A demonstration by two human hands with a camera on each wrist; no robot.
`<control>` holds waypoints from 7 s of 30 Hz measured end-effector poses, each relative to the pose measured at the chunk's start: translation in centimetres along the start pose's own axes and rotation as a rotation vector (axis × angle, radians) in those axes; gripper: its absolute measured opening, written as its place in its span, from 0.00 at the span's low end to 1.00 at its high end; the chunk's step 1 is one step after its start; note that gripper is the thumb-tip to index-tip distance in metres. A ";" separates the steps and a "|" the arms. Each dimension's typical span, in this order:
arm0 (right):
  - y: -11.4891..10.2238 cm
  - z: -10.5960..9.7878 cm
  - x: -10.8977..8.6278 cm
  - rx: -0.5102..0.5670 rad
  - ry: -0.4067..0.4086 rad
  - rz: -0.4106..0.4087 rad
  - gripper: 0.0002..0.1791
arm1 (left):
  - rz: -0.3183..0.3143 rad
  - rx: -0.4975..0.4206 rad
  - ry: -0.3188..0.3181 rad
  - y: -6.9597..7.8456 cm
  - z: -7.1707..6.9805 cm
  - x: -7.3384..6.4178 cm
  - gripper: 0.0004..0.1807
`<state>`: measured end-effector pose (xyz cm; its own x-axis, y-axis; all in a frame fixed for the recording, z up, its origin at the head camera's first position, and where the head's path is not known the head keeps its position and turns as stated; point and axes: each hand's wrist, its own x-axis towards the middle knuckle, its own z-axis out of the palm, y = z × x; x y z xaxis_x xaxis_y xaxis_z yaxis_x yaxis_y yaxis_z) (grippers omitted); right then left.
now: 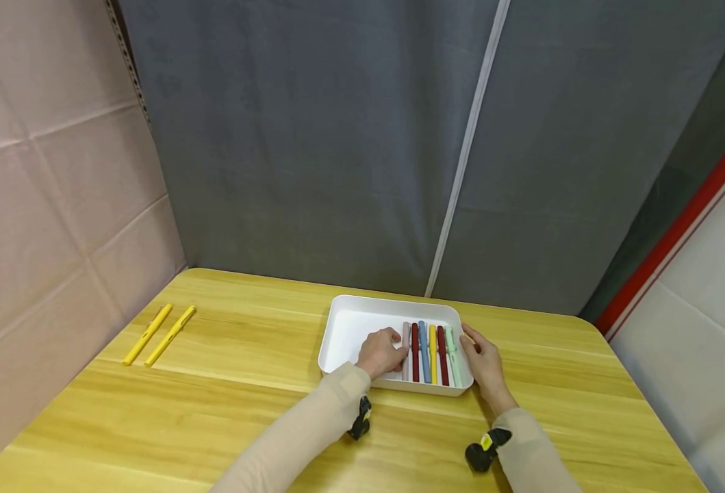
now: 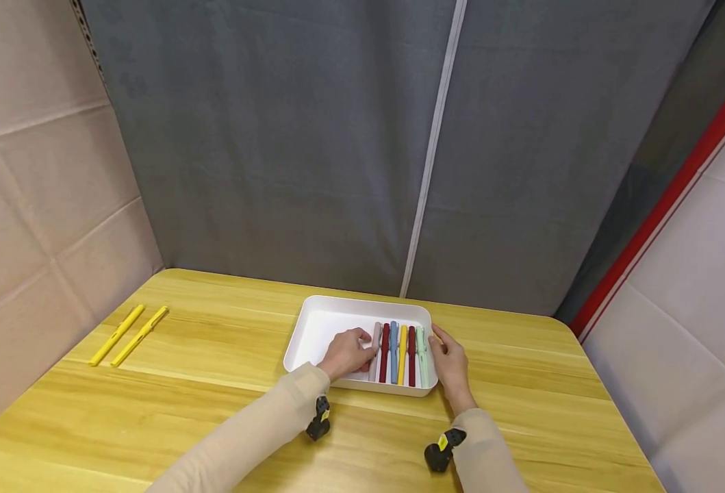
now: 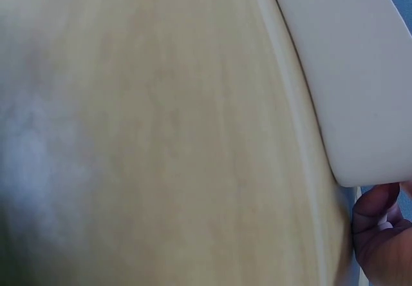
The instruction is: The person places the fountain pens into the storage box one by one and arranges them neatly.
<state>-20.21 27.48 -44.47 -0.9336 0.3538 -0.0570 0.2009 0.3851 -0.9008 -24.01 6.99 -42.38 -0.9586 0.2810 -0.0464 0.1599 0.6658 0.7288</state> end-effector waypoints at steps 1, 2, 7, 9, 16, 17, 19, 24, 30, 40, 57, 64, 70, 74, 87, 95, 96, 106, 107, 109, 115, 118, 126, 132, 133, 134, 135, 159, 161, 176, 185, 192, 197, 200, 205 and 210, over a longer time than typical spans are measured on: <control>0.0 0.0 0.0 0.001 0.002 -0.001 0.24 | 0.001 -0.003 0.002 0.0 0.0 0.0 0.15; 0.0 0.0 0.0 0.003 0.003 -0.002 0.24 | -0.001 -0.006 0.002 0.0 0.0 0.0 0.16; 0.0 0.0 0.0 0.007 0.002 0.000 0.25 | -0.010 -0.014 -0.002 -0.1 -0.2 -0.1 0.18; 0.0 0.0 -0.1 0.007 -0.001 0.001 0.25 | -0.014 -0.009 -0.004 -0.1 -0.3 -0.1 0.19; 0.0 0.0 -0.1 0.013 -0.003 -0.002 0.25 | -0.019 -0.030 -0.010 -0.2 -1.0 -0.1 0.18; 0.0 0.0 -0.1 0.015 -0.006 0.001 0.25 | -0.017 -0.034 -0.008 -0.3 -1.0 -0.2 0.18; 0.0 0.0 -0.1 0.016 -0.015 0.010 0.25 | -0.008 -0.043 -0.002 -0.4 -1.2 -0.2 0.17; 0.0 0.0 -0.2 0.011 -0.017 0.017 0.26 | 0.005 -0.103 -0.018 -0.5 -1.9 -0.6 0.17; -0.1 0.1 -0.1 0.004 -0.006 -0.004 0.25 | 0.039 -0.158 -0.046 -0.5 -3.4 -1.0 0.18; 0.0 0.0 0.2 0.004 -0.014 0.018 0.25 | 0.077 -0.250 0.006 -1.8 -6.8 -1.8 0.15; 0.0 -0.1 0.0 0.002 -0.006 0.016 0.25 | 0.052 -0.283 0.141 -4.6 -10.6 -3.2 0.12; 0.0 -0.2 -0.1 0.015 -0.020 0.012 0.25 | 0.028 -0.259 0.184 -5.7 -11.5 -3.6 0.13; 0.1 -0.1 0.0 0.017 -0.013 -0.002 0.25 | 0.009 -0.254 0.202 -6.8 -12.3 -3.9 0.12; 0.2 -0.2 0.0 0.013 -0.010 -0.008 0.25 | -0.003 -0.260 0.207 -7.5 -12.7 -4.0 0.12; 0.1 -0.2 -0.1 0.009 -0.011 -0.013 0.25 | -0.011 -0.195 0.203 -9.7 -13.9 -4.9 0.15; 0.0 -0.2 -0.1 0.013 -0.017 -0.002 0.25 | -0.016 -0.184 0.217 -10.4 -14.0 -5.0 0.14; 0.0 -0.2 -0.1 0.011 -0.016 -0.002 0.25 | -0.018 -0.185 0.217 -10.5 -14.0 -5.0 0.14; 0.0 -0.2 0.0 0.004 -0.022 0.013 0.26 | -0.014 -0.175 0.223 -11.0 -13.9 -5.1 0.12; -0.1 -0.2 0.0 0.003 -0.024 0.015 0.25 | -0.014 -0.177 0.223 -11.0 -13.9 -5.1 0.12; -0.1 -0.3 -0.1 0.002 -0.026 0.015 0.25 | -0.012 -0.179 0.224 -11.1 -13.9 -5.1 0.12; 0.0 -0.3 -0.1 0.002 -0.026 0.020 0.25 | -0.025 -0.176 0.217 -11.0 -13.7 -5.4 0.12; 0.0 -0.3 0.0 0.002 -0.026 0.026 0.26 | -0.027 -0.169 0.212 -11.0 -13.6 -5.5 0.12; 0.0 -0.2 -0.1 0.000 -0.009 0.025 0.25 | -0.031 -0.165 0.204 -11.1 -13.6 -5.5 0.13; 0.0 -0.2 -0.2 0.000 -0.017 0.024 0.26 | -0.035 -0.163 0.208 -11.3 -13.7 -5.4 0.12; 0.0 -0.3 -0.2 0.001 -0.016 0.020 0.25 | -0.035 -0.161 0.210 -11.3 -13.7 -5.4 0.12; 0.0 -0.3 -0.2 0.001 -0.015 0.018 0.25 | -0.035 -0.158 0.212 -11.3 -13.7 -5.4 0.12; 0.0 -0.3 -0.2 0.001 -0.013 0.015 0.25 | -0.034 -0.156 0.215 -11.3 -13.7 -5.5 0.12; 0.0 -0.2 -0.1 0.010 -0.003 0.004 0.25 | -0.050 -0.164 0.209 -11.5 -13.6 -5.6 0.12; 0.0 -0.2 -0.1 0.006 -0.003 0.003 0.25 | -0.052 -0.161 0.207 -11.5 -13.6 -5.6 0.12; 0.0 -0.2 -0.1 -0.001 -0.008 0.022 0.25 | 0.015 -0.174 0.218 -12.1 -14.4 -6.1 0.12; -0.1 -0.2 -0.2 0.001 -0.017 0.021 0.25 | -0.034 -0.118 0.186 -13.1 -15.5 -6.1 0.14; -0.1 -0.3 -0.2 0.008 -0.007 0.013 0.25 | -0.014 -0.092 0.198 -13.7 -16.7 -6.2 0.15; -0.1 -0.3 -0.2 0.012 -0.005 0.012 0.25 | 0.004 -0.065 0.206 -14.3 -17.4 -6.3 0.15; -0.2 -0.3 -0.3 0.015 -0.011 0.017 0.25 | 0.010 -0.057 0.209 -14.6 -17.7 -6.5 0.15; -0.2 -0.3 -0.3 0.011 -0.011 0.015 0.25 | 0.003 -0.050 0.216 -15.3 -18.3 -6.8 0.16; -0.3 -0.3 -0.3 0.005 -0.008 0.016 0.25 | -0.011 -0.047 0.218 -15.8 -19.0 -7.1 0.17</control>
<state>-19.87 27.48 -44.05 -0.9327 0.3527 -0.0749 0.2144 0.3755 -0.9017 -24.22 -18.64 -40.58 -0.9893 0.1143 0.0906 0.1428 0.6338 0.7602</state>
